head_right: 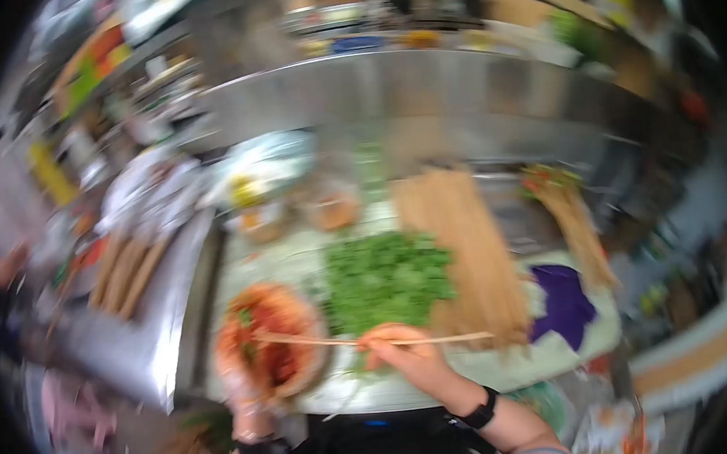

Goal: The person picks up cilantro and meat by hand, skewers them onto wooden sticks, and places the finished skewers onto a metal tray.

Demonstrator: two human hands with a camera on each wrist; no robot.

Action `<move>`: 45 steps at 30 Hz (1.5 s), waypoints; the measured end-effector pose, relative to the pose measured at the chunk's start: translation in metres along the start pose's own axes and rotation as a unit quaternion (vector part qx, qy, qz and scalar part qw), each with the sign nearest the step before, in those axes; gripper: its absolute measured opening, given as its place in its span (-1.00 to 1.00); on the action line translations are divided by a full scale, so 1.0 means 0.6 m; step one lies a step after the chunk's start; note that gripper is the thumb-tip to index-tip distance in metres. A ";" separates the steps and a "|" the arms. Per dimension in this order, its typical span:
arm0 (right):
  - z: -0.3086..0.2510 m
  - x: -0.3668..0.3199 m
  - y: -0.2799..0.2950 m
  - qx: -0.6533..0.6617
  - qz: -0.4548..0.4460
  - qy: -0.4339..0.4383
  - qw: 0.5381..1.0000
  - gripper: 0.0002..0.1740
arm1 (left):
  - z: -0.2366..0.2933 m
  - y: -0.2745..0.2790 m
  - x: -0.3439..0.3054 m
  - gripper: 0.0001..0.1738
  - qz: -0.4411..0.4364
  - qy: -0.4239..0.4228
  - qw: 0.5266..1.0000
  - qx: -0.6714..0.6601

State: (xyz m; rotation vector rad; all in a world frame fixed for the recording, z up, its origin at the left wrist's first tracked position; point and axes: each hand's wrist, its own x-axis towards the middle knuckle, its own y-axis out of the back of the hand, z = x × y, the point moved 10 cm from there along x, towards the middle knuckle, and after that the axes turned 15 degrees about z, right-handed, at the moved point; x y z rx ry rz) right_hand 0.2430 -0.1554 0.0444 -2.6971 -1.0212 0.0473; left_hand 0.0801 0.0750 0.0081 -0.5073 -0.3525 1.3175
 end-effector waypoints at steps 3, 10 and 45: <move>-0.010 -0.006 0.142 0.084 0.159 -0.032 0.983 -0.75 | -0.025 0.022 0.013 -0.45 -0.046 -0.031 0.997 0.058; -0.132 0.064 0.545 0.173 0.439 0.200 0.859 -0.60 | -0.006 0.004 -0.002 -0.51 -0.069 -0.083 0.984 0.142; 0.045 0.125 0.024 -0.598 0.036 0.193 0.777 -0.70 | 0.021 -0.009 -0.025 -0.66 -0.119 -0.224 0.940 0.229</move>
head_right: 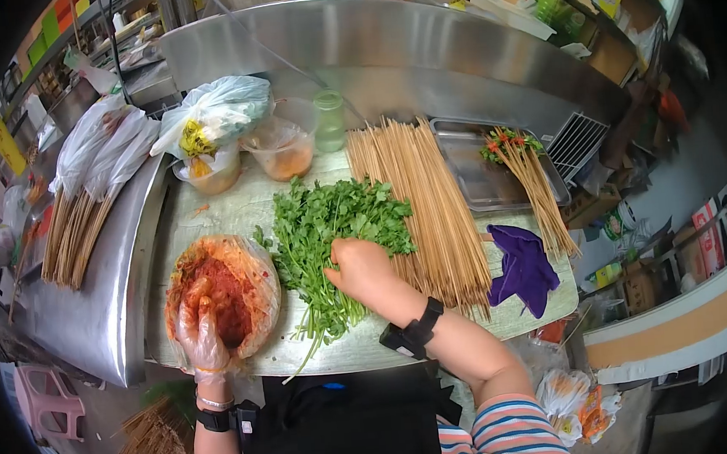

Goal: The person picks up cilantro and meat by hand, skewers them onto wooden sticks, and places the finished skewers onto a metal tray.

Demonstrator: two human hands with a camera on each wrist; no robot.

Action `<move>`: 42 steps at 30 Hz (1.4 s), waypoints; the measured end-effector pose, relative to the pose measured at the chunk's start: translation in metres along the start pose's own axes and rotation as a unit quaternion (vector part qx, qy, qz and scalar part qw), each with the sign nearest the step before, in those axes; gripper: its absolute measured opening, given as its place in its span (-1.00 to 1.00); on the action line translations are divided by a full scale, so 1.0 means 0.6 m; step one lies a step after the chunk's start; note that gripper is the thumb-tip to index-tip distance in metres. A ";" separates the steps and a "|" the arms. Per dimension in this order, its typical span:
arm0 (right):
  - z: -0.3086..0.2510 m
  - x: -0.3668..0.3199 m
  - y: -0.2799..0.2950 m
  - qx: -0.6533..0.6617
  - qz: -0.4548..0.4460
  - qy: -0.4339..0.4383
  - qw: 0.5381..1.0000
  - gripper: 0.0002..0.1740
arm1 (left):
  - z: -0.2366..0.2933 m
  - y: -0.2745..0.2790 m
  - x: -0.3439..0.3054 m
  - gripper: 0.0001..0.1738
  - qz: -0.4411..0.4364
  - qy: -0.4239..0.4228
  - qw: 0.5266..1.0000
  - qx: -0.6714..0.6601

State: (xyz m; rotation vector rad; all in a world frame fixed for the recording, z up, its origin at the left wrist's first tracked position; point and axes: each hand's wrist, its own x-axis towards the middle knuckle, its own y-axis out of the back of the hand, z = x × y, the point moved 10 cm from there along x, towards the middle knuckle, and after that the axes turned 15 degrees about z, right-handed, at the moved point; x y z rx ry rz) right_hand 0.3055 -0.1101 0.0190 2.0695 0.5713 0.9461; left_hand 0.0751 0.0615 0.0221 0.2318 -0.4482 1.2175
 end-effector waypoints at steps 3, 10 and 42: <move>0.056 -0.003 -0.015 0.205 -0.033 -0.170 0.963 -0.72 | -0.007 0.005 -0.001 -0.67 0.005 -0.005 1.000 0.015; 0.113 -0.016 0.009 0.474 -0.058 -0.377 0.794 -0.86 | -0.015 -0.003 -0.008 -0.67 -0.007 0.080 0.996 -0.049; 0.079 0.026 0.017 0.399 0.013 -0.285 0.871 -0.90 | 0.003 0.001 -0.005 -0.71 0.011 0.029 0.999 -0.043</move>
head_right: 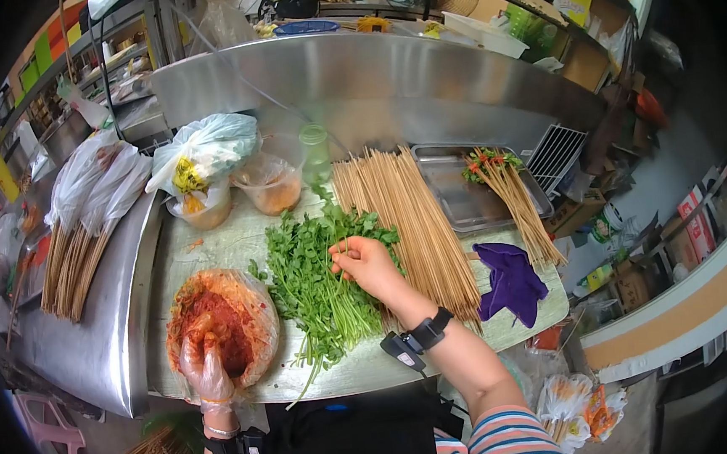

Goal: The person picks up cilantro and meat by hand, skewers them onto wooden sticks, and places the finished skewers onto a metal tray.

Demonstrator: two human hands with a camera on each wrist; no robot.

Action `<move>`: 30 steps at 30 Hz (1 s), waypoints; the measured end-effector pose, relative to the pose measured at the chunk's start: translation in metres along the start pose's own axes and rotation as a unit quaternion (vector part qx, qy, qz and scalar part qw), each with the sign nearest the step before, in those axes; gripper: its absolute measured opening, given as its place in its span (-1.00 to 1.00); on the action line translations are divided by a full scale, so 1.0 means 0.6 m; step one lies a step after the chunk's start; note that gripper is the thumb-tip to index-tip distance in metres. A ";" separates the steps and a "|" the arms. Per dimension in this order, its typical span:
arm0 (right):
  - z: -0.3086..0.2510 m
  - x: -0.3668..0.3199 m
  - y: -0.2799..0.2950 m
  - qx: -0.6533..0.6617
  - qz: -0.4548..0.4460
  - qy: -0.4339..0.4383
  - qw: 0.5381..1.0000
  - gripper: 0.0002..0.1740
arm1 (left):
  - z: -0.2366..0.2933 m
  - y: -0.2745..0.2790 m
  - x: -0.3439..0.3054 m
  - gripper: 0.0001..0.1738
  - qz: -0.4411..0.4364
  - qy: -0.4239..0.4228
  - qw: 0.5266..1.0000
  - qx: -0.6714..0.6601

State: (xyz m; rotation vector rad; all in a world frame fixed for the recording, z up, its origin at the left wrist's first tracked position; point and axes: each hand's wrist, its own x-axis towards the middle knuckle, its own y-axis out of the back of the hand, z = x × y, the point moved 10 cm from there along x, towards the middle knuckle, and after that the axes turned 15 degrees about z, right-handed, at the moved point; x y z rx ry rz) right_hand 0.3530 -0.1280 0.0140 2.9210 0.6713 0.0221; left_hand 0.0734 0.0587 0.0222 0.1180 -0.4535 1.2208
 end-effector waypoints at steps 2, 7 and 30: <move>-0.031 -0.013 0.000 -0.069 -0.038 0.024 0.997 -0.87 | -0.001 -0.011 -0.004 -0.70 0.018 0.051 0.998 -0.023; -0.113 -0.100 -0.071 -0.300 -0.180 0.225 0.909 -0.71 | 0.118 -0.087 -0.027 -0.51 -0.124 -0.272 0.928 0.224; -0.132 -0.192 -0.142 -0.057 -0.232 0.259 0.936 -0.81 | 0.012 -0.103 -0.074 -0.77 -0.117 0.346 0.915 -0.172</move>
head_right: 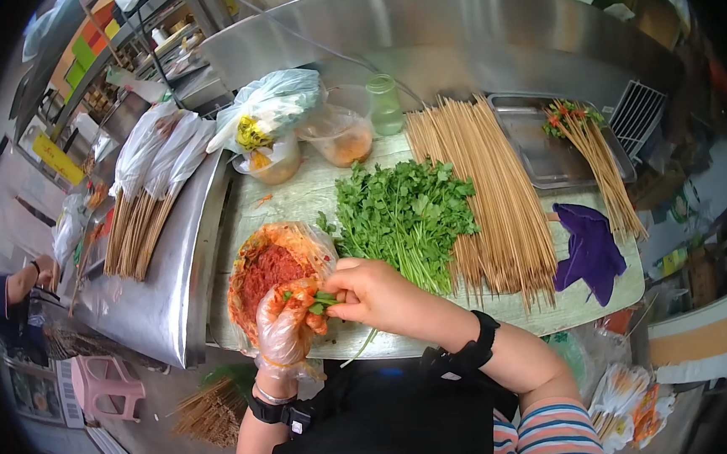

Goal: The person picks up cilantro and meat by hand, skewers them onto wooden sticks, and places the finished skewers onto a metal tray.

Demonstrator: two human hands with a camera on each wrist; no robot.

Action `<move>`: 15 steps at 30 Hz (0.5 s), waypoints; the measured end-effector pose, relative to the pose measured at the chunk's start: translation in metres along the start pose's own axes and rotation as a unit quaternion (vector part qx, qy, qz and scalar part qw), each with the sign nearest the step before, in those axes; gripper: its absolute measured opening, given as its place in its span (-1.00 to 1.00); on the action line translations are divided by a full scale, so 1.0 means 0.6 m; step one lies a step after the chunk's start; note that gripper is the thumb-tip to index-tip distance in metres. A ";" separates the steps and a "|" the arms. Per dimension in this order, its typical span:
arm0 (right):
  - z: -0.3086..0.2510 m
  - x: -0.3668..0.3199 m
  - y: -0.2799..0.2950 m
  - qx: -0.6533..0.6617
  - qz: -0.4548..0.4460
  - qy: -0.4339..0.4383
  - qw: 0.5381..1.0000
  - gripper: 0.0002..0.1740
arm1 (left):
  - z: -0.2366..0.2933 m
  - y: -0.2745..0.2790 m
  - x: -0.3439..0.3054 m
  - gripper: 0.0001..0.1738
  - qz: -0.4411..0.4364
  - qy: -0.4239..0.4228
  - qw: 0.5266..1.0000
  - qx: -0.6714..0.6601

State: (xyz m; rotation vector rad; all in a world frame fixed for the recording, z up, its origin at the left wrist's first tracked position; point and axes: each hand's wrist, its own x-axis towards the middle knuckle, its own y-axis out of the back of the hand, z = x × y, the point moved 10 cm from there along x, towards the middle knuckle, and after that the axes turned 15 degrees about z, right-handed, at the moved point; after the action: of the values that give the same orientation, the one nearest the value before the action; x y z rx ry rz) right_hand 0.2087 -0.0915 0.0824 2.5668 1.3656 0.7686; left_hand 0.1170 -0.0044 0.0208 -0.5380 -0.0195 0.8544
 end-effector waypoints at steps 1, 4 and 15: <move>-0.002 0.001 -0.002 -0.006 -0.008 -0.006 1.000 -0.80 | 0.001 -0.002 -0.001 -0.77 -0.004 -0.001 1.000 -0.029; 0.008 0.004 0.003 0.017 0.032 -0.003 0.999 -0.80 | 0.007 0.001 -0.003 -0.80 0.019 -0.010 0.999 -0.043; 0.080 -0.043 -0.016 0.247 0.077 -0.176 0.950 -0.88 | -0.022 0.008 -0.033 -0.78 -0.064 -0.171 0.937 0.298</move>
State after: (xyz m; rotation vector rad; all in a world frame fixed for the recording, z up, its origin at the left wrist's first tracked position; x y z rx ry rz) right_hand 0.2135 -0.1008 0.0281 3.0121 1.3832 -0.0496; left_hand 0.1031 -0.0217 0.0111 0.1853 -0.1084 0.7696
